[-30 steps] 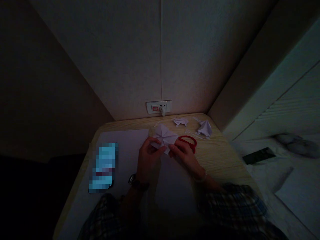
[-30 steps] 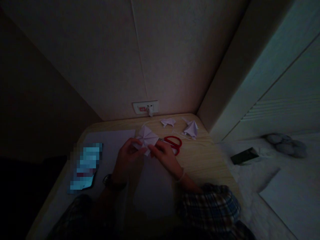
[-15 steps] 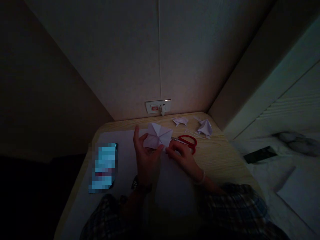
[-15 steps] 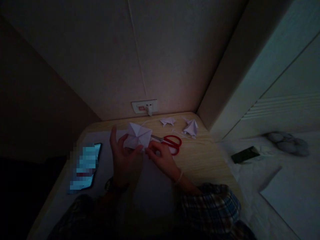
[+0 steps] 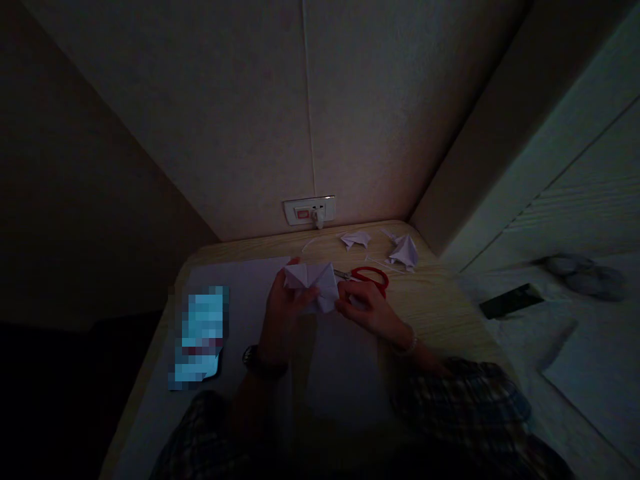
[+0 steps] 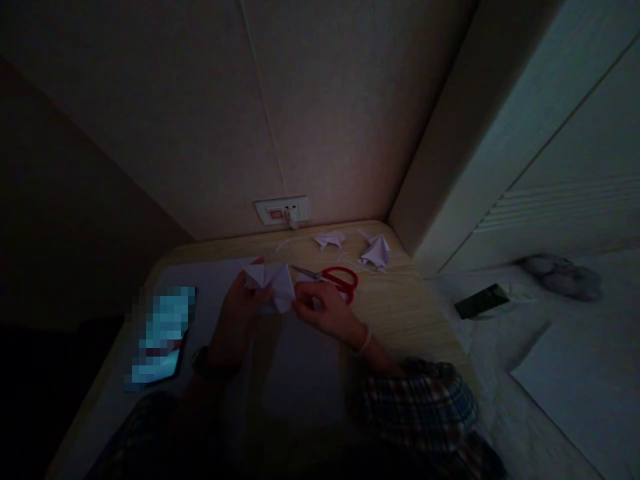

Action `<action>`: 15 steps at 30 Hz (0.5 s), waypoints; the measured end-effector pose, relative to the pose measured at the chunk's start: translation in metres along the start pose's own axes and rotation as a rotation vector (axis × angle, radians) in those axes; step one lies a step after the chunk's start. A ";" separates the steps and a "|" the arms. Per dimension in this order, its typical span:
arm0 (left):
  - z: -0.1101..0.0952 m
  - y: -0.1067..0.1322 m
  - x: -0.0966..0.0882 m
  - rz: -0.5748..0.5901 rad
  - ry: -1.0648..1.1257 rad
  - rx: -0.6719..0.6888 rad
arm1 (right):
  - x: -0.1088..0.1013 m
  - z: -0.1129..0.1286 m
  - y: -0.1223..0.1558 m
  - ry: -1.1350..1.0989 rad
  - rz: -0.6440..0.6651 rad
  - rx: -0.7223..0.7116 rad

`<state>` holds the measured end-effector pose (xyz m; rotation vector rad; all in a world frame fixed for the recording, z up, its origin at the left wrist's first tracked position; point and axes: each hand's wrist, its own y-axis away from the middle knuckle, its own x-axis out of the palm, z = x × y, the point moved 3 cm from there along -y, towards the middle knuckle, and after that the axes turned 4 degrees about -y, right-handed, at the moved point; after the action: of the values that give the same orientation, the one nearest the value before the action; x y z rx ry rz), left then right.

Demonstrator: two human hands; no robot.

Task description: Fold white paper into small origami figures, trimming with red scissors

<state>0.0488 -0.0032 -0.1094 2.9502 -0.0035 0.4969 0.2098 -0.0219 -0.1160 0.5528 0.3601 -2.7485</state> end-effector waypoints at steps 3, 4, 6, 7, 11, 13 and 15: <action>0.004 -0.002 -0.001 -0.007 -0.022 0.023 | 0.000 0.001 0.000 0.005 -0.047 0.010; 0.005 -0.003 -0.002 -0.022 -0.031 0.039 | 0.000 0.001 0.000 0.003 -0.066 0.015; 0.007 -0.004 -0.004 -0.056 -0.052 0.065 | 0.000 0.001 0.000 -0.004 -0.107 0.029; 0.007 -0.004 -0.005 -0.070 -0.062 0.074 | 0.000 0.000 -0.001 -0.008 -0.130 0.037; 0.007 -0.002 -0.003 -0.085 -0.090 0.083 | -0.001 -0.003 -0.002 -0.030 -0.208 0.069; 0.006 -0.001 -0.001 -0.082 -0.101 0.083 | -0.002 -0.004 -0.003 -0.044 -0.224 0.082; 0.006 0.000 0.001 -0.083 -0.112 0.077 | -0.001 -0.005 -0.004 -0.059 -0.227 0.096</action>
<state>0.0519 -0.0040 -0.1140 3.0341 0.1280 0.3269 0.2108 -0.0168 -0.1190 0.4788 0.2944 -3.0066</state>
